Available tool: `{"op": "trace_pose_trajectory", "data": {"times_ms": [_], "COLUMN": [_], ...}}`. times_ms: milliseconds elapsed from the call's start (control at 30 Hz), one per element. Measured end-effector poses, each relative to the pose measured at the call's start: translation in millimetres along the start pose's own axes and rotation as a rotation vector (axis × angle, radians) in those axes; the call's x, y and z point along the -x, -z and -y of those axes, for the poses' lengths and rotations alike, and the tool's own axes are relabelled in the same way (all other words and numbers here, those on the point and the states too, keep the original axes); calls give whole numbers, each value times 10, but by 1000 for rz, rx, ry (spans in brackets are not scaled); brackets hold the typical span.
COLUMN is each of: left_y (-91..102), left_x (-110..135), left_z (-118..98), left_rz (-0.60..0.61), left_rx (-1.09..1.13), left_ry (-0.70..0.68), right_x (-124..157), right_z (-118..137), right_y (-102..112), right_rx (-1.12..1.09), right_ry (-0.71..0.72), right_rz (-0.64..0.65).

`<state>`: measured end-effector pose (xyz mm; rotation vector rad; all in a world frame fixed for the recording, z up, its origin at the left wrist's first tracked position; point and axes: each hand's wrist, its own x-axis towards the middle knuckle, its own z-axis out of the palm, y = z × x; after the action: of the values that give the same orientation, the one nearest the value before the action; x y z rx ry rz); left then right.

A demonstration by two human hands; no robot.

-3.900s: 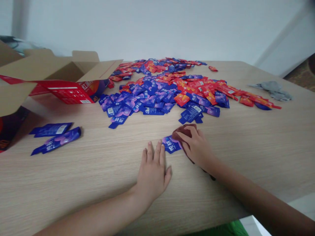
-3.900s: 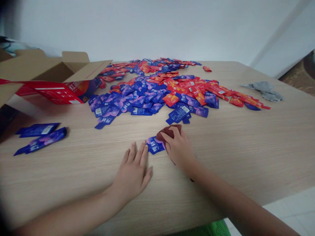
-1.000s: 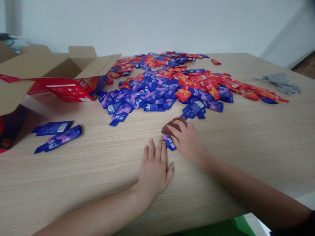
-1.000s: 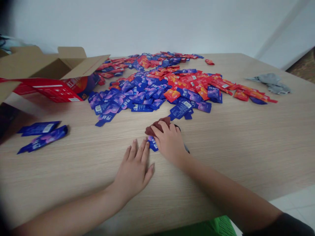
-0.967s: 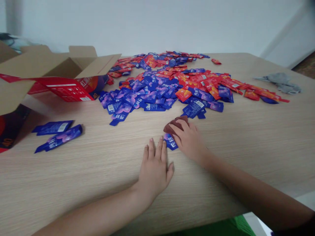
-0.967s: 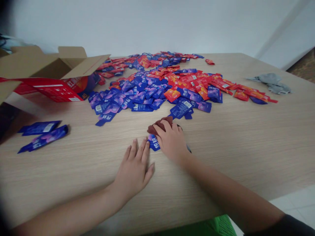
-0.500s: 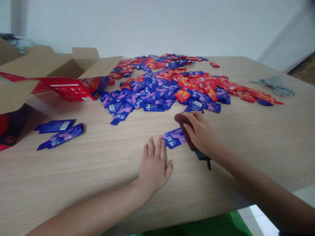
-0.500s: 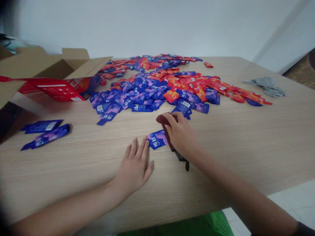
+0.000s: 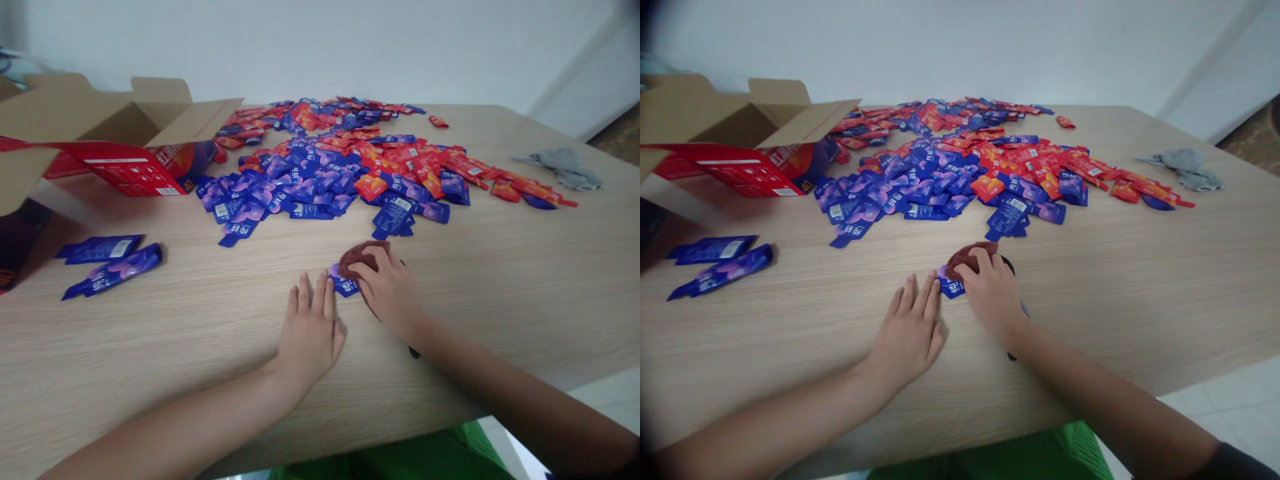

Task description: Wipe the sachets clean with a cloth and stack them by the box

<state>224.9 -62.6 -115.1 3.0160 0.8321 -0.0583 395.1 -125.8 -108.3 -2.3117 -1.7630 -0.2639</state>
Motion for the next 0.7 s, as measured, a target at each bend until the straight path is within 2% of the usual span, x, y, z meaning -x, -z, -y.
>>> {"op": "trace_pose_trajectory", "data": {"times_ms": [133,233,367,433,533,600,700], "left_y": [6,-5,-41,-54,-56,-46,-29], "left_x": [1,2,11,16,18,14,5], "left_z": [-13,-9,22,35,34,24,13], "left_rz": [-2,-5,-40,-62,-82,-72,-43], "left_rx": [2,0,-5,-14,-33,-41,-44], "left_ry": [0,-1,-21,-31,-34,-29,-26], "right_x": [64,93,13,-62,-139,-142,-84], "right_z": [-241,-492,-708,-653,-355,-111,120], "right_y": [-23,-45,84,217,359,344,190], "right_rx": [-10,-46,-186,-268,-323,-309,-205], "right_ry": [-81,-109,-102,-97,-40,46,135], "right_rz": [-60,-49,-4,-56,-155,-91,36]}}
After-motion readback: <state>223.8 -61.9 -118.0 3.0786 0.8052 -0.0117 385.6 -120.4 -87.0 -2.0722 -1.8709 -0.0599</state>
